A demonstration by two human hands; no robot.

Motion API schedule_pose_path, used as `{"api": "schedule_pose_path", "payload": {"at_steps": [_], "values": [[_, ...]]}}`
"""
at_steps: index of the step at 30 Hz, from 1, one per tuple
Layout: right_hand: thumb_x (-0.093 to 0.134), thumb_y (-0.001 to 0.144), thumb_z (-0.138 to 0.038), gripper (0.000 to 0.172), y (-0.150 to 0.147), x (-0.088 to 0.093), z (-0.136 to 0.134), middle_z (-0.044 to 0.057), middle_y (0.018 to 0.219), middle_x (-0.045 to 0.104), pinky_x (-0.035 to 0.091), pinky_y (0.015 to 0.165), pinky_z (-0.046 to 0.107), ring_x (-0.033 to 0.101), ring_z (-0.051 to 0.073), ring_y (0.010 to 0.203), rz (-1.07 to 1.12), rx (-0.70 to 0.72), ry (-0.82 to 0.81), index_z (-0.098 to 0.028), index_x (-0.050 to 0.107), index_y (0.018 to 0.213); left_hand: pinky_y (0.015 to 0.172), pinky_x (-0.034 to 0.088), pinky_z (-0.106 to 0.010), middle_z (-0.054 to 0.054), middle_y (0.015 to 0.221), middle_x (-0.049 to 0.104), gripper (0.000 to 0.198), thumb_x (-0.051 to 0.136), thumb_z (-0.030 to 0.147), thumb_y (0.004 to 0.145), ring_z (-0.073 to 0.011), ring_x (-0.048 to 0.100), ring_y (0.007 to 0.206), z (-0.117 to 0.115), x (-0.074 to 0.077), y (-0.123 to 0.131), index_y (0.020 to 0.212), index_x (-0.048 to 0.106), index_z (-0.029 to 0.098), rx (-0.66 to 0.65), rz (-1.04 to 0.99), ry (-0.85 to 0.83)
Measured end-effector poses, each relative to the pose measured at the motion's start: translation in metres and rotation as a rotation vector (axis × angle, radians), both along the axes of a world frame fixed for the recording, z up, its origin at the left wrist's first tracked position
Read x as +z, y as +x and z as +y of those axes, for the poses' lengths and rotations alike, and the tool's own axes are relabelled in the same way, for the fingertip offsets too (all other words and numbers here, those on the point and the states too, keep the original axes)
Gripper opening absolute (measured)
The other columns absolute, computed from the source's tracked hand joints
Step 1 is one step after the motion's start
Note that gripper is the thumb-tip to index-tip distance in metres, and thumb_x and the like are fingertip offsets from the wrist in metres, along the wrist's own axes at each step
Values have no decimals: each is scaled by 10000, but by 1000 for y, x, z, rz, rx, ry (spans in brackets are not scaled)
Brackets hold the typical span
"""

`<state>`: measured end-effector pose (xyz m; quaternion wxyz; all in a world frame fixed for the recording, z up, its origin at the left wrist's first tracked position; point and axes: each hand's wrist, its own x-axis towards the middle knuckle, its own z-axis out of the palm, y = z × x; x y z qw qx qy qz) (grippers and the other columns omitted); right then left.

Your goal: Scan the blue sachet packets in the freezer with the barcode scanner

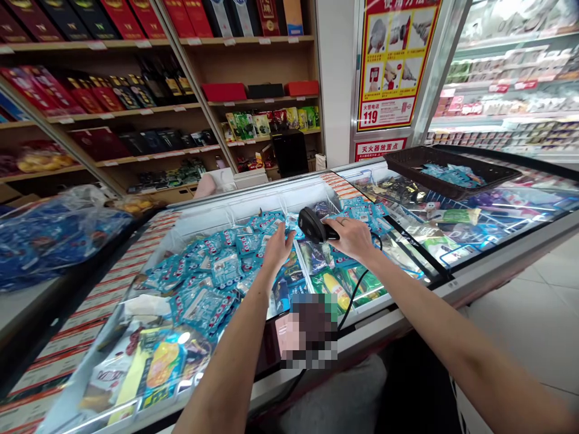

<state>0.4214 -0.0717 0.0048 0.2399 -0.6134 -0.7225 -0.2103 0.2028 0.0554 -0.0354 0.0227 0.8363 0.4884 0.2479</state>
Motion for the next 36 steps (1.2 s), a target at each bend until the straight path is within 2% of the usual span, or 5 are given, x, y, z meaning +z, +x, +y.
{"api": "schedule_pose_path", "payload": {"at_steps": [6, 11, 19, 25, 36], "values": [[507, 870, -365, 338, -1, -13, 2, 57, 948, 654, 340, 707, 280, 578, 195, 854, 33, -5, 36, -245, 564, 1180, 671, 420, -293, -123, 873, 642, 608, 276, 547, 903, -244, 629, 847, -1, 2, 1, 1324, 321, 110, 6, 33, -24], [527, 859, -375, 339, -4, -14, 3, 61, 977, 655, 337, 705, 279, 583, 199, 864, 13, -9, -3, -248, 554, 1172, 612, 406, -277, -87, 780, 629, 590, 286, 539, 903, -222, 623, 734, -4, 4, 2, 1320, 312, 122, 30, 84, -12], [504, 870, -401, 307, -12, -8, 0, 47, 958, 660, 328, 684, 274, 593, 194, 869, 15, 2, 3, -254, 564, 1132, 607, 409, -273, -100, 808, 640, 565, 282, 475, 920, -211, 621, 715, -4, 3, 1, 1357, 257, 118, 25, 107, -23], [532, 856, -395, 323, -14, -6, -3, 50, 936, 663, 339, 682, 278, 598, 193, 852, 4, 3, -18, -246, 569, 1140, 617, 421, -295, -113, 809, 641, 539, 296, 434, 919, -231, 628, 721, -4, 2, 2, 1354, 271, 116, 34, 90, -16], [562, 839, -398, 313, -14, -6, -5, 45, 927, 664, 331, 674, 277, 599, 196, 852, 7, -2, -26, -242, 577, 1109, 631, 419, -291, -109, 805, 635, 521, 304, 423, 917, -220, 617, 713, -7, 4, 3, 1341, 282, 121, 20, 81, -22]]}}
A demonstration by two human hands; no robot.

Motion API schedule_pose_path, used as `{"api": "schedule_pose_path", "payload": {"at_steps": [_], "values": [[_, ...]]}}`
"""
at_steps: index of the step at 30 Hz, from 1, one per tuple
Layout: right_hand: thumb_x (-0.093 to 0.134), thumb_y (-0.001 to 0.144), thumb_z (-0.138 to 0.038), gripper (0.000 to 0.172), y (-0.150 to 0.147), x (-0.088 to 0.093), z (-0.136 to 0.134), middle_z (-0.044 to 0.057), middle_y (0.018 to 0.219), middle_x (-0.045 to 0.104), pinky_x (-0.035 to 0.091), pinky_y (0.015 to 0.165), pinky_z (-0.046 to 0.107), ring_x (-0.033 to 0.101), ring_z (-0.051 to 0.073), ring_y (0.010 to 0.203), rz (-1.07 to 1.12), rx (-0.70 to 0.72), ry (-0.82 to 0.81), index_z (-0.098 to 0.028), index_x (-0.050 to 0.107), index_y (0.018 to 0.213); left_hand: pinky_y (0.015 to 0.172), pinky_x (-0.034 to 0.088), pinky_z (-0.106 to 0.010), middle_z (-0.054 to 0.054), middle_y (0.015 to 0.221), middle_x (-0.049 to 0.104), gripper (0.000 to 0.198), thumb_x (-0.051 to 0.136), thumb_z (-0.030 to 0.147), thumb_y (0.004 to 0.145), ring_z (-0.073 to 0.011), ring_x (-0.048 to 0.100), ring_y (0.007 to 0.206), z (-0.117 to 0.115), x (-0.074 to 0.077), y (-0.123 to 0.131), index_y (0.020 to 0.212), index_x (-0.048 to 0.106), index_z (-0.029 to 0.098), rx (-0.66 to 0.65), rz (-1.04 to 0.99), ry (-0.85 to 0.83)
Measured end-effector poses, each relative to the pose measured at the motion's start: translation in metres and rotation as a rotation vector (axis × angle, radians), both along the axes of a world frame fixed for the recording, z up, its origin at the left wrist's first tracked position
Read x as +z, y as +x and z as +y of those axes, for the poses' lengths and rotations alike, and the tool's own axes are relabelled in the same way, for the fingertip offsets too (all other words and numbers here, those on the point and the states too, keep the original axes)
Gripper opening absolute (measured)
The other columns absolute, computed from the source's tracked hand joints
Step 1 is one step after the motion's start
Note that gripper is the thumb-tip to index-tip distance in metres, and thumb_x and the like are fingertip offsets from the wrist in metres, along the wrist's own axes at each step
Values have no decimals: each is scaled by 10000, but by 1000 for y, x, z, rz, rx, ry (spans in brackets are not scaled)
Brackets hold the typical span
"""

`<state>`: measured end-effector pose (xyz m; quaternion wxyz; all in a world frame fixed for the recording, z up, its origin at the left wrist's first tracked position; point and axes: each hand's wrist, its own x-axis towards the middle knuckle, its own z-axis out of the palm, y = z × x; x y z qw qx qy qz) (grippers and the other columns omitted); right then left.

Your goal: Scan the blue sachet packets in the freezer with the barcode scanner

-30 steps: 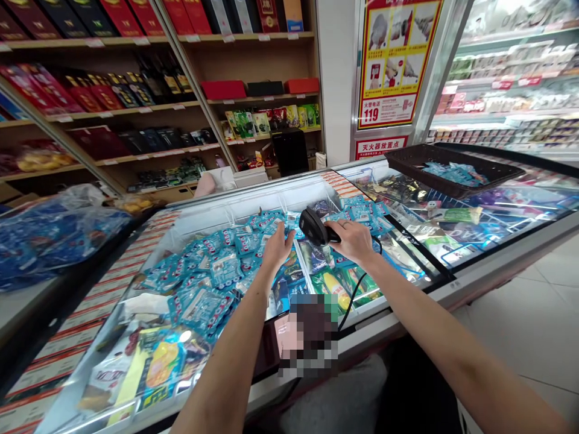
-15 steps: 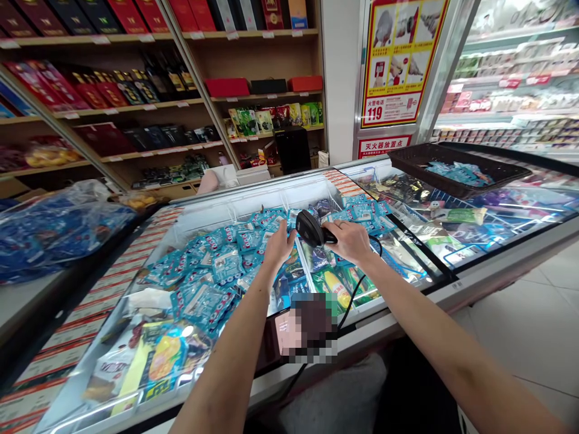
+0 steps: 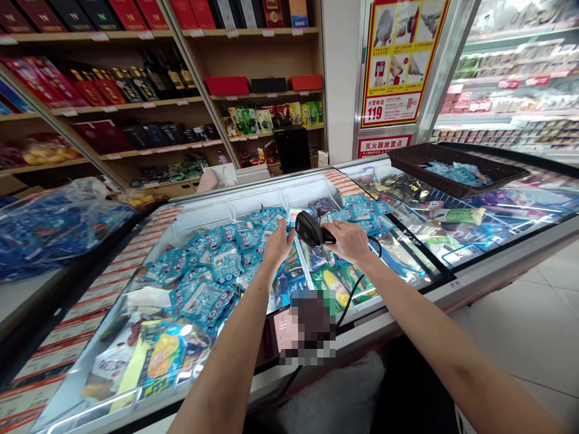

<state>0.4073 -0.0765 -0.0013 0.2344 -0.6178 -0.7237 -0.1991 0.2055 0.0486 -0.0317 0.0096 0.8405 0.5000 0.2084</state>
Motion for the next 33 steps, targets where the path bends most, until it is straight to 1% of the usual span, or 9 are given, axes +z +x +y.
{"api": "schedule_pose_path", "payload": {"at_steps": [6, 11, 13, 18, 22, 25, 27, 30, 33], "values": [[582, 824, -399, 335, -1, -1, -1, 43, 941, 665, 335, 681, 274, 601, 190, 854, 7, 5, 6, -240, 577, 1118, 616, 409, -290, -101, 780, 625, 510, 294, 435, 917, -216, 608, 696, -1, 0, 0, 1319, 308, 122, -8, -6, 0], [569, 825, -374, 329, 11, -3, -5, 34, 920, 671, 341, 689, 269, 601, 187, 852, 48, -38, 29, -257, 584, 1133, 596, 410, -285, -94, 752, 616, 584, 248, 511, 915, -216, 601, 677, -1, 1, 0, 1330, 295, 104, -17, -13, -6], [555, 833, -385, 322, 19, -4, -7, 31, 919, 675, 344, 682, 266, 604, 186, 848, 89, -90, 40, -265, 591, 1130, 619, 424, -298, -114, 790, 622, 595, 243, 516, 914, -229, 606, 720, 0, 1, 0, 1320, 308, 86, -17, -24, 0], [557, 821, -411, 348, 39, -5, -15, 33, 882, 679, 335, 627, 271, 615, 201, 788, 158, -255, 65, -262, 595, 1133, 756, 443, -318, -192, 1094, 582, 576, 313, 486, 908, -254, 584, 962, 2, 2, 1, 1315, 341, 79, 26, -117, 29], [582, 798, -391, 315, 44, -7, -23, 34, 864, 680, 332, 611, 269, 616, 205, 788, 156, -266, 44, -249, 609, 1077, 755, 443, -316, -174, 1043, 601, 584, 365, 440, 900, -250, 589, 937, 6, 10, 2, 1343, 317, 63, 50, -150, -51], [583, 800, -375, 304, 45, -9, -29, 42, 867, 680, 340, 623, 268, 615, 207, 808, 150, -249, 30, -246, 612, 1074, 732, 449, -326, -179, 1032, 611, 643, 413, 399, 888, -257, 596, 918, 9, 18, 3, 1390, 219, 48, 54, -110, -102], [575, 807, -367, 315, 46, -10, -31, 48, 891, 680, 348, 635, 268, 614, 207, 815, 155, -249, 29, -244, 608, 1096, 742, 453, -342, -208, 1106, 584, 644, 428, 376, 884, -274, 582, 971, 10, 21, 4, 1395, 209, 51, 43, -45, -49], [559, 819, -370, 325, 49, -13, -32, 50, 942, 681, 358, 650, 266, 615, 206, 828, 178, -255, 44, -244, 603, 1116, 800, 446, -381, -236, 1215, 510, 544, 461, 346, 871, -306, 533, 1074, 9, 25, 4, 1331, 347, 79, 24, 40, 86], [563, 817, -375, 331, 51, -15, -31, 50, 957, 684, 366, 665, 263, 614, 204, 834, 200, -254, 61, -242, 606, 1117, 875, 408, -442, -215, 1207, 506, 404, 459, 287, 873, -330, 489, 1126, 3, 30, 7, 1241, 472, 122, -16, 89, 198]]}}
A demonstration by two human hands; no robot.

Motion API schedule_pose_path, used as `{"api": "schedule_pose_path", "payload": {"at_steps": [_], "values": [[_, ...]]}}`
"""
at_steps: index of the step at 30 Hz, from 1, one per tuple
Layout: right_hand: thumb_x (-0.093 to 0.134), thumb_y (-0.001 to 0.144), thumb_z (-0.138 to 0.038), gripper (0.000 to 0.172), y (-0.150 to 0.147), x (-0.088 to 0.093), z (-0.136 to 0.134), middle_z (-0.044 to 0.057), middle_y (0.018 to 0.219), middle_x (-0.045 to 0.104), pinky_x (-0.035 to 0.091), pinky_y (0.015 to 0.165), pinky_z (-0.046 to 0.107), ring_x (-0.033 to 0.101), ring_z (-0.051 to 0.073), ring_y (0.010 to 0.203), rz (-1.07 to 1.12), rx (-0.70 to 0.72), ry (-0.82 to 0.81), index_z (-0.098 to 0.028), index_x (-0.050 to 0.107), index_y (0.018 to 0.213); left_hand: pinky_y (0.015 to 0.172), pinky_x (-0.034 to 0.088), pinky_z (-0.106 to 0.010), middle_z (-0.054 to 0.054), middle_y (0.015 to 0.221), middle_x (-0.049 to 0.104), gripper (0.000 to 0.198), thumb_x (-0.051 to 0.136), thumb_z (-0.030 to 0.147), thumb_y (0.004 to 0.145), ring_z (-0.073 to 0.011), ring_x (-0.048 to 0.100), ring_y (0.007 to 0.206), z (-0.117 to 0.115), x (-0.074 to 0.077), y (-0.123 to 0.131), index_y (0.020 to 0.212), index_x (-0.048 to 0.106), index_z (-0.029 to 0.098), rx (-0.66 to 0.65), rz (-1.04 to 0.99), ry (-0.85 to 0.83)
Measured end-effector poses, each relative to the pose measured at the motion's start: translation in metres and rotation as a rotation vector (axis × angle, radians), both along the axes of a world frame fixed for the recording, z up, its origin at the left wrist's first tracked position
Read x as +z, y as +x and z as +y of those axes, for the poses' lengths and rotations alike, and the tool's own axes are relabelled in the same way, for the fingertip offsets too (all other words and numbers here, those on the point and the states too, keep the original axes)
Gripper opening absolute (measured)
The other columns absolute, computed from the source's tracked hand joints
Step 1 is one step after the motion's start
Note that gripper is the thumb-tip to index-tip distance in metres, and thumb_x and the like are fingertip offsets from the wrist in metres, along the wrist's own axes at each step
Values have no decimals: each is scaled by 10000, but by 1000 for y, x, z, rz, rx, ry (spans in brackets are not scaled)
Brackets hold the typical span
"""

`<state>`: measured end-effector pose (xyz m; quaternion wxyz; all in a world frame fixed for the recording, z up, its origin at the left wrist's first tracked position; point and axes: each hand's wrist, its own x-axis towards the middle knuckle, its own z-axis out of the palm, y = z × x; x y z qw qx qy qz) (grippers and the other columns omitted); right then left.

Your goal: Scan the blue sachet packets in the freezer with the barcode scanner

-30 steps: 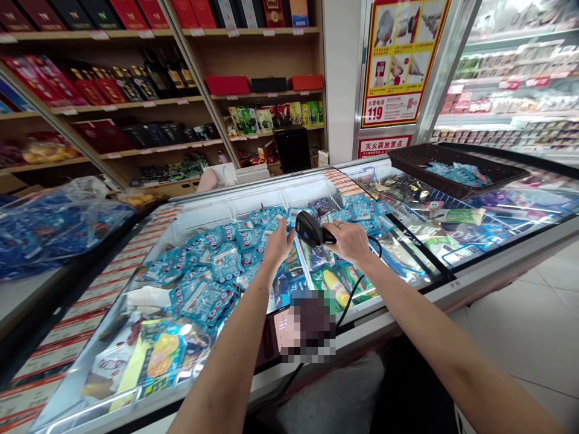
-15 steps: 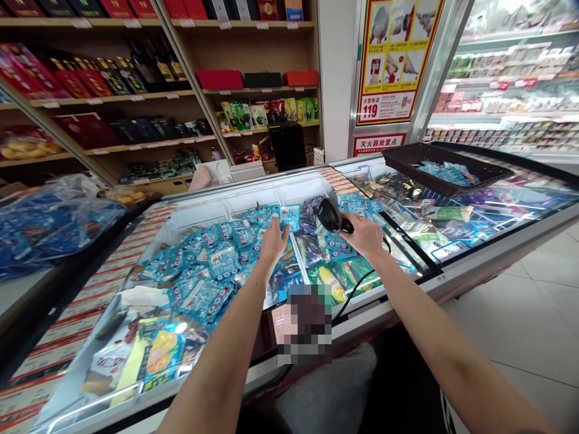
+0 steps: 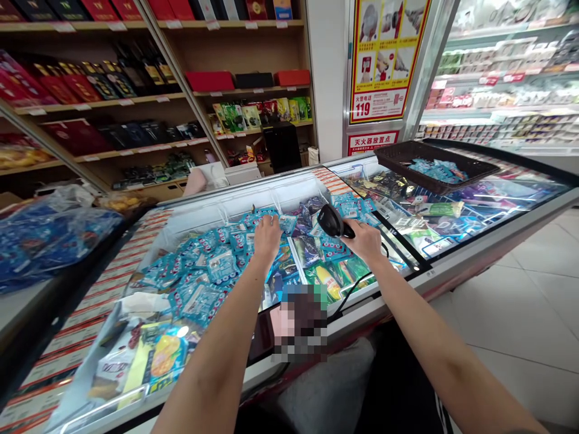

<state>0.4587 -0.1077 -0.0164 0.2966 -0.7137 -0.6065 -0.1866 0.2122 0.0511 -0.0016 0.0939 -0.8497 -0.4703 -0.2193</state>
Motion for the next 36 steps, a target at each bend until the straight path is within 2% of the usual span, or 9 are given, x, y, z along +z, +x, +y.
{"api": "schedule_pose_path", "payload": {"at_steps": [3, 5, 9, 12, 18, 22, 28, 32, 36], "values": [[576, 808, -359, 331, 1, -2, 0, 55, 947, 689, 371, 680, 262, 614, 203, 840, 14, 12, 10, -238, 616, 1113, 907, 379, -471, -184, 1144, 544, 302, 413, 282, 891, -326, 493, 1106, -10, 8, 9, 1122, 563, 161, -52, 22, 50], [578, 803, -347, 330, 1, -4, 1, 53, 942, 692, 372, 686, 259, 616, 199, 841, 23, 16, 16, -237, 619, 1112, 852, 412, -434, -154, 1053, 588, 296, 403, 342, 894, -294, 550, 1001, -21, 11, 20, 1043, 596, 172, -62, 15, 17], [583, 797, -370, 352, 3, -6, 2, 42, 937, 693, 368, 671, 259, 622, 196, 824, 56, -18, 33, -243, 612, 1124, 668, 442, -323, -73, 826, 650, 447, 391, 576, 850, -218, 606, 766, -49, 9, 45, 848, 635, 202, -96, -107, -405], [566, 809, -395, 346, 5, -6, 2, 44, 924, 694, 363, 654, 264, 626, 201, 818, 82, -46, 24, -237, 615, 1112, 640, 428, -301, -63, 797, 669, 551, 401, 702, 770, -215, 617, 762, -67, 5, 61, 800, 651, 212, -77, -149, -554], [576, 805, -421, 367, 3, -5, 1, 55, 914, 697, 356, 647, 266, 625, 212, 824, 71, -30, -12, -227, 615, 1113, 706, 421, -334, -83, 856, 676, 567, 504, 745, 661, -254, 614, 835, -79, -2, 78, 774, 668, 215, -3, -80, -550], [585, 800, -420, 359, 2, -7, 1, 39, 910, 700, 357, 642, 262, 629, 208, 820, 63, -9, 13, -247, 617, 1112, 704, 415, -311, -60, 881, 655, 470, 580, 664, 666, -221, 595, 838, -76, -8, 71, 774, 630, 209, -96, -156, -532], [595, 781, -419, 376, 2, -10, 3, 47, 891, 704, 370, 620, 249, 636, 195, 788, 54, 51, 41, -226, 630, 1102, 632, 406, -265, -10, 793, 580, 347, 620, 465, 734, -147, 561, 702, -62, -14, 37, 920, 511, 193, -189, -538, -582], [597, 770, -424, 369, 2, -10, 2, 30, 872, 705, 381, 621, 248, 641, 189, 779, 60, 74, 47, -242, 637, 1089, 586, 407, -264, 41, 639, 494, 386, 609, 442, 757, -139, 562, 596, -58, -19, 23, 1032, 490, 199, -195, -802, -697], [612, 755, -418, 383, 0, -10, 1, 22, 857, 704, 393, 637, 248, 640, 185, 765, 55, 125, 29, -249, 636, 1097, 566, 404, -259, 33, 643, 482, 417, 625, 402, 752, -140, 561, 589, -58, -23, 23, 1103, 532, 195, -190, -894, -674]]}}
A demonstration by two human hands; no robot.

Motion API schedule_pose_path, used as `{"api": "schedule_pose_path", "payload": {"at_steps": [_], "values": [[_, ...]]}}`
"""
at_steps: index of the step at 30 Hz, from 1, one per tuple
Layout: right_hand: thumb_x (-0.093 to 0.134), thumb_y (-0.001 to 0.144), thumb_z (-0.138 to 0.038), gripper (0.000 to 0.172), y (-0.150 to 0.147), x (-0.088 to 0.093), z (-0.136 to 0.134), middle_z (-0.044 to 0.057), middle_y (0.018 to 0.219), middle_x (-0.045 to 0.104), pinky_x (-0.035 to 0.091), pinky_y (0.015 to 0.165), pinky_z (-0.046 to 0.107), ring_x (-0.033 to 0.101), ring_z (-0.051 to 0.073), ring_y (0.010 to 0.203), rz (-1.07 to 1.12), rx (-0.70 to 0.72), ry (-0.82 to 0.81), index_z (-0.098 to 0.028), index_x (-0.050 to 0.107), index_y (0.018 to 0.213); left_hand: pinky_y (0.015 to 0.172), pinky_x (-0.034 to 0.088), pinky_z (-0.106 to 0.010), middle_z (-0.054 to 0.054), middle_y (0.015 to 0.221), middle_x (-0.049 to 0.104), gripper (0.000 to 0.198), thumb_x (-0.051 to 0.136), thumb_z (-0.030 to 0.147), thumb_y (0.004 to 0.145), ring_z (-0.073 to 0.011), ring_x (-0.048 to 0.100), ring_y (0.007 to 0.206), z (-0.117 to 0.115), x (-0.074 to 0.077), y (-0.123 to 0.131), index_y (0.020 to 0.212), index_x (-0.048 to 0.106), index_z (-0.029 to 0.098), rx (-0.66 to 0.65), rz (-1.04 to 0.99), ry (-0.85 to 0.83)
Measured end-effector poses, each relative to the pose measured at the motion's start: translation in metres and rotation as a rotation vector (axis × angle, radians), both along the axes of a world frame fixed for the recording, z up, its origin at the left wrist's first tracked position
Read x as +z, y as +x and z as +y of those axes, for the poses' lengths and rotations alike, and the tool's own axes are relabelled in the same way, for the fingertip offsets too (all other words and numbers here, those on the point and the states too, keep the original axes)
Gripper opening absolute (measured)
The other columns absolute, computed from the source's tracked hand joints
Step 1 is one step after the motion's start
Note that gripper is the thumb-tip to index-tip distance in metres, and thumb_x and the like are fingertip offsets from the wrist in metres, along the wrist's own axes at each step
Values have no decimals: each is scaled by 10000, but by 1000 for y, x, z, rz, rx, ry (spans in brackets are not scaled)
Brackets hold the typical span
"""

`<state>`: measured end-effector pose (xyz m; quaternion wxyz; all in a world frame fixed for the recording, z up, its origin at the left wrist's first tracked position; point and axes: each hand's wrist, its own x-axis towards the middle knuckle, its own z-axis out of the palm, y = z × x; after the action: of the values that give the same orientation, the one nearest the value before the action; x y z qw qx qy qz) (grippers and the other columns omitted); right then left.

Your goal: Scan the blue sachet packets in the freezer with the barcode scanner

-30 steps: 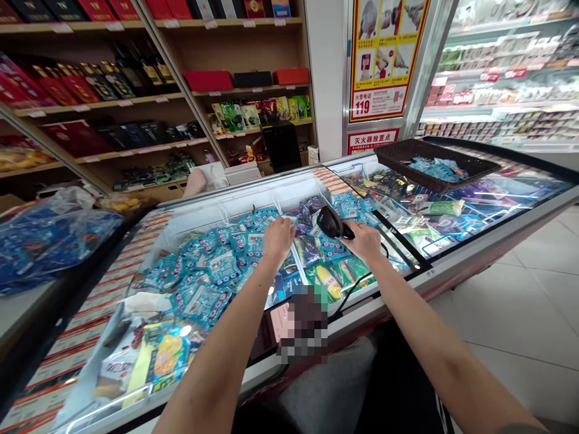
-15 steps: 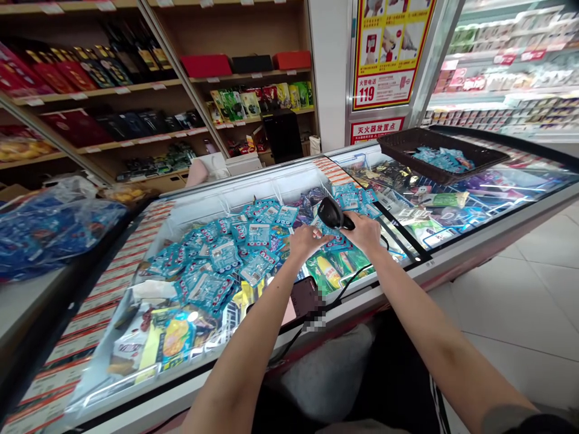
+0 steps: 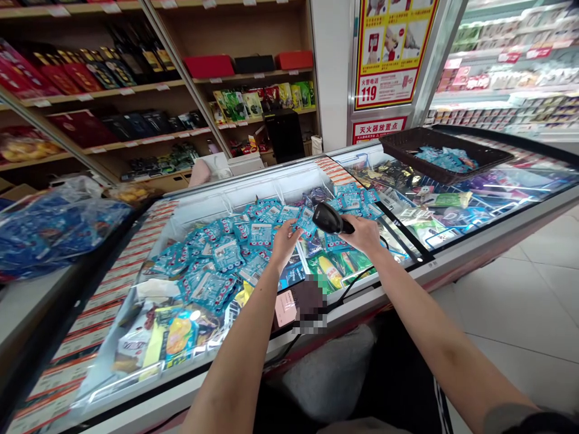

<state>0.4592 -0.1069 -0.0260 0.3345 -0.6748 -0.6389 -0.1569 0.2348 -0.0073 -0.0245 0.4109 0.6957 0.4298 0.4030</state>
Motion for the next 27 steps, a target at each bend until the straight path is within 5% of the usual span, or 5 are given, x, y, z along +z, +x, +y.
{"api": "schedule_pose_path", "payload": {"at_steps": [9, 27], "values": [[624, 758, -357, 404, -7, -2, 1, 10, 901, 699, 391, 647, 241, 634, 173, 808, -61, 100, -32, -267, 608, 1152, 556, 402, -228, 24, 689, 521, 308, 552, 328, 801, -91, 497, 568, 3, 0, -1, 1090, 541, 221, 109, -4, 163], [589, 805, -341, 320, -16, -2, -1, 29, 883, 687, 383, 665, 250, 621, 176, 799, -142, 145, 12, -232, 606, 1106, 544, 401, -240, 47, 579, 513, 360, 511, 362, 819, -115, 537, 524, 0, -7, -3, 1149, 502, 219, 83, 45, 146]]}}
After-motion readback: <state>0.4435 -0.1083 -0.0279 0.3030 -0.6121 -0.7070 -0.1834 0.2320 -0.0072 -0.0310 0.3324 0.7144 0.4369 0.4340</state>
